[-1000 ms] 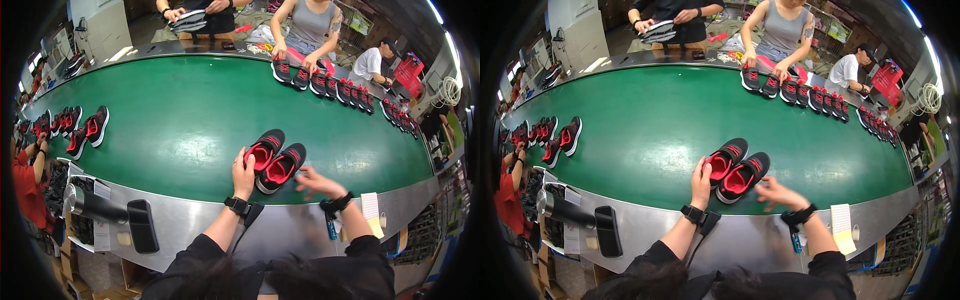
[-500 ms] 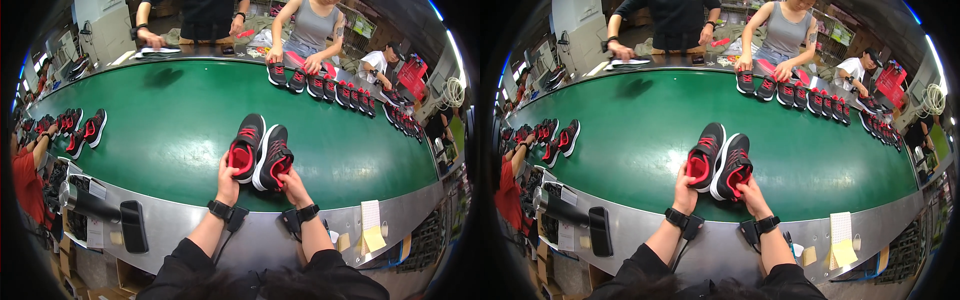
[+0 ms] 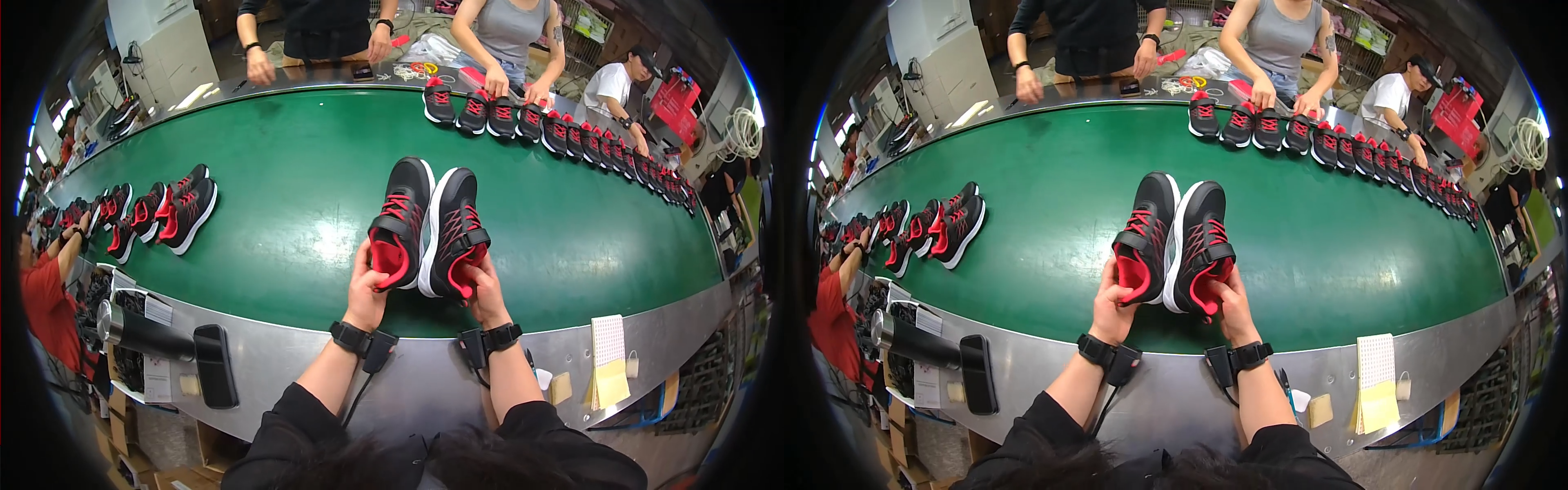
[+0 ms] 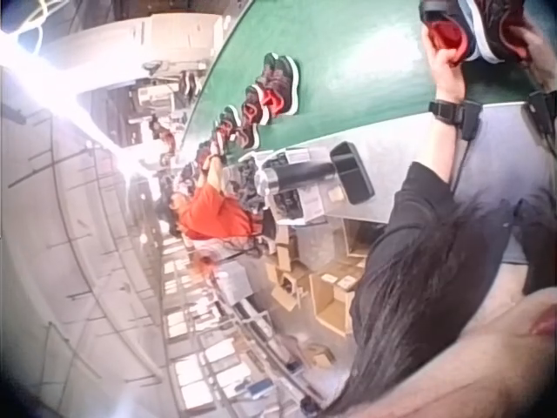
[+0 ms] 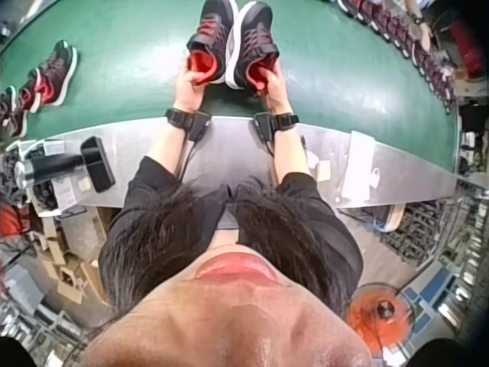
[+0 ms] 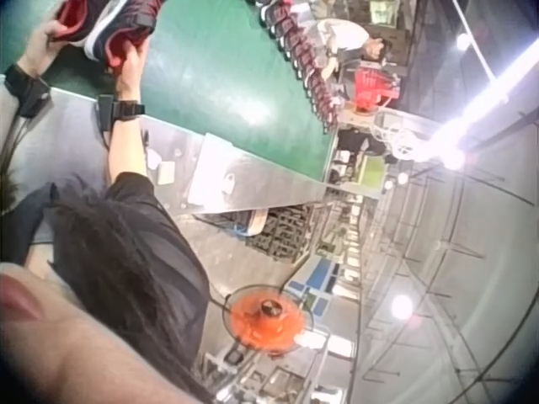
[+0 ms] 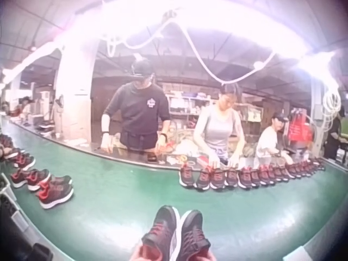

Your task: Inspecting and organizing shoes on a conveyor belt in a shoe factory.

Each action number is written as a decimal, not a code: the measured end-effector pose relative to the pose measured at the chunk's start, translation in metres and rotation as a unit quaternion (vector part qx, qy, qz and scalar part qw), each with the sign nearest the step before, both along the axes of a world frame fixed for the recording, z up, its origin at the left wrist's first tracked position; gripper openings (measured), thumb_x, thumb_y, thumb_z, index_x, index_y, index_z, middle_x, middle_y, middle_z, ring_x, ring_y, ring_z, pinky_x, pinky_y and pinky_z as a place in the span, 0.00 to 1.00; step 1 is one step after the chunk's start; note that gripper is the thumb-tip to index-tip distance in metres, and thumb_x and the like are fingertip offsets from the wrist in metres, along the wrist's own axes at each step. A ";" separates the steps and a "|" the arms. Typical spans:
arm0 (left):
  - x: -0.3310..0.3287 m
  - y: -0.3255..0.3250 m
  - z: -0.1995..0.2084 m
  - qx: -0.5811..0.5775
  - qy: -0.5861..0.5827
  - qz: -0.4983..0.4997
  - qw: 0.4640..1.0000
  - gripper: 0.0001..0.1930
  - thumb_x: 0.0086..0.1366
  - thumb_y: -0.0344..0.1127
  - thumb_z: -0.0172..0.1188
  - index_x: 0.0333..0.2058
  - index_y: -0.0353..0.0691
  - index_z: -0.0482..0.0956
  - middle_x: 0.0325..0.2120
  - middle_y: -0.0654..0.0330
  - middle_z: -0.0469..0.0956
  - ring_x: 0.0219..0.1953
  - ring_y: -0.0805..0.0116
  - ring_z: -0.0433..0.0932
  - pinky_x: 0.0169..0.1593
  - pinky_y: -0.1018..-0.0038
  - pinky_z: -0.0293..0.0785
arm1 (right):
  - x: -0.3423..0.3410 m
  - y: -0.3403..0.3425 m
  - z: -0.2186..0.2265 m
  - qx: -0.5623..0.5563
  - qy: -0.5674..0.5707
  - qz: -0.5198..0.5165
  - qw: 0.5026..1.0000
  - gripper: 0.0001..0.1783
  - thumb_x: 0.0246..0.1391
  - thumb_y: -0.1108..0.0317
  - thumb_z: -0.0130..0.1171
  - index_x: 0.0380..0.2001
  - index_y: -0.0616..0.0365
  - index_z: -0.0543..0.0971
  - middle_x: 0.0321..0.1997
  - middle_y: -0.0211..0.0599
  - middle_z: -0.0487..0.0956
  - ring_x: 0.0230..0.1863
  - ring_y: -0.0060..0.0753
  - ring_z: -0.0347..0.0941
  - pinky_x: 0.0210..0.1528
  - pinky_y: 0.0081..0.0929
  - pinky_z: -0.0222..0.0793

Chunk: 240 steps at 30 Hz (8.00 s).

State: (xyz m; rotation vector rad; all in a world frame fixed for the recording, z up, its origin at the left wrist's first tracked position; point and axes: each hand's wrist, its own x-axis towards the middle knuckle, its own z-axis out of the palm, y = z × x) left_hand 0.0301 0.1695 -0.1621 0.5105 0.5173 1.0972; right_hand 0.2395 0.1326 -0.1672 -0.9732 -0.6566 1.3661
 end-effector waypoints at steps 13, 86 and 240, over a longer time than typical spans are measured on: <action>0.008 -0.008 0.007 0.376 0.433 0.284 0.768 0.32 0.41 0.22 0.51 0.51 0.37 0.64 0.54 0.52 0.60 0.60 0.57 0.57 0.64 0.65 0.49 | -0.009 0.004 0.014 0.146 -0.252 -0.088 0.953 0.41 0.43 0.77 0.59 0.63 0.53 0.58 0.57 0.37 0.68 0.51 0.29 0.65 0.54 0.28 0.64; 0.032 0.013 -0.031 0.034 0.338 0.147 0.929 0.11 0.61 0.39 0.51 0.32 0.37 0.74 0.21 0.55 0.75 0.24 0.65 0.74 0.28 0.68 0.67 | -0.117 0.057 0.115 0.060 -0.249 0.265 0.929 0.13 0.59 0.62 0.52 0.38 0.60 0.77 0.37 0.31 0.79 0.38 0.22 0.73 0.39 0.21 0.68; 0.058 -0.013 -0.020 0.102 0.374 -0.019 0.921 0.15 0.63 0.39 0.53 0.22 0.35 0.75 0.15 0.64 0.71 0.14 0.78 0.72 0.17 0.81 0.63 | 0.082 0.338 -0.048 0.000 -0.285 -0.333 0.899 0.13 0.57 0.68 0.42 0.36 0.67 0.73 0.39 0.45 0.75 0.36 0.34 0.76 0.23 0.30 0.81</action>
